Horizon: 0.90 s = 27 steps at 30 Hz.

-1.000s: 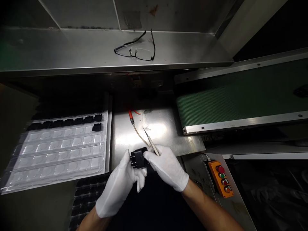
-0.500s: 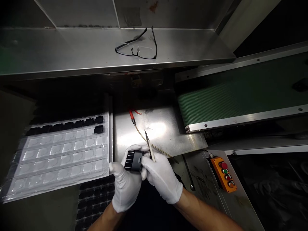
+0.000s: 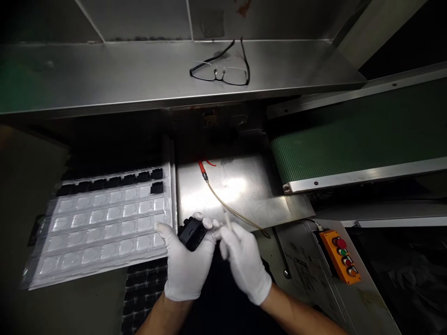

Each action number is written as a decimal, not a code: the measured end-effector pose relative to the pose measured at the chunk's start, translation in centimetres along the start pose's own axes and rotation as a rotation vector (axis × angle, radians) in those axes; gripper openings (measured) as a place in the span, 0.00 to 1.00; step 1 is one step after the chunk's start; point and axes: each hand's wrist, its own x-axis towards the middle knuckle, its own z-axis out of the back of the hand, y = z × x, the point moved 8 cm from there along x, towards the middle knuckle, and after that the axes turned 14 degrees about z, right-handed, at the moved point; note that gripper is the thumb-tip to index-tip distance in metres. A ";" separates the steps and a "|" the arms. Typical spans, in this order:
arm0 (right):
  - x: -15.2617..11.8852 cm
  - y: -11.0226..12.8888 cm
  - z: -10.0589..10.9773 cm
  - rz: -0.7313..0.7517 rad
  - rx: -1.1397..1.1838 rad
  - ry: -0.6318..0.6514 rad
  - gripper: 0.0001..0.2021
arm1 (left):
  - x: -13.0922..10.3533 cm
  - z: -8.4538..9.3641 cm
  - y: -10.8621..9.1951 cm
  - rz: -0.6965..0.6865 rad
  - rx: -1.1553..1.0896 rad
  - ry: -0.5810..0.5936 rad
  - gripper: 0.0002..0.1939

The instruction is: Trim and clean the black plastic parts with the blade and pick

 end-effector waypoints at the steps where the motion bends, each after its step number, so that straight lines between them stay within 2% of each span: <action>1: 0.5 -1.2 0.8 0.018 -0.068 -0.022 0.20 | -0.1 0.4 -0.4 -0.022 -0.072 0.005 0.34; 3: 2.3 -4.4 2.7 0.001 -0.226 -0.063 0.21 | -0.4 1.5 -0.5 -0.019 -0.200 0.017 0.34; 7: 7.3 -12.1 6.4 -0.178 -0.508 -0.057 0.16 | -1.4 3.8 0.6 0.067 -0.426 0.081 0.30; 9: 9.7 -15.2 8.1 -0.263 -0.661 -0.022 0.15 | -2.3 4.5 0.7 0.023 -0.462 0.153 0.29; 12: 12.2 -18.1 9.9 -0.322 -0.871 0.051 0.15 | -4.0 5.2 1.0 -0.090 -0.424 0.224 0.21; 14: 13.2 -19.2 10.9 -0.319 -0.985 0.093 0.15 | -5.2 5.1 2.1 -0.102 -0.465 0.264 0.19; 16: 13.7 -20.1 11.7 -0.286 -1.070 0.125 0.15 | -6.5 4.5 3.9 -0.085 -0.535 0.312 0.21; 20: 13.7 -21.2 13.3 -0.154 -1.172 0.136 0.15 | -8.9 3.0 8.6 -0.097 -0.638 0.322 0.27; 24: 12.4 -21.4 15.0 0.037 -1.225 0.109 0.16 | -10.5 1.4 14.4 -0.040 -0.721 0.318 0.31; 27: 9.8 -20.2 16.0 0.206 -1.232 0.062 0.19 | -11.3 1.1 17.8 -0.060 -0.756 0.328 0.29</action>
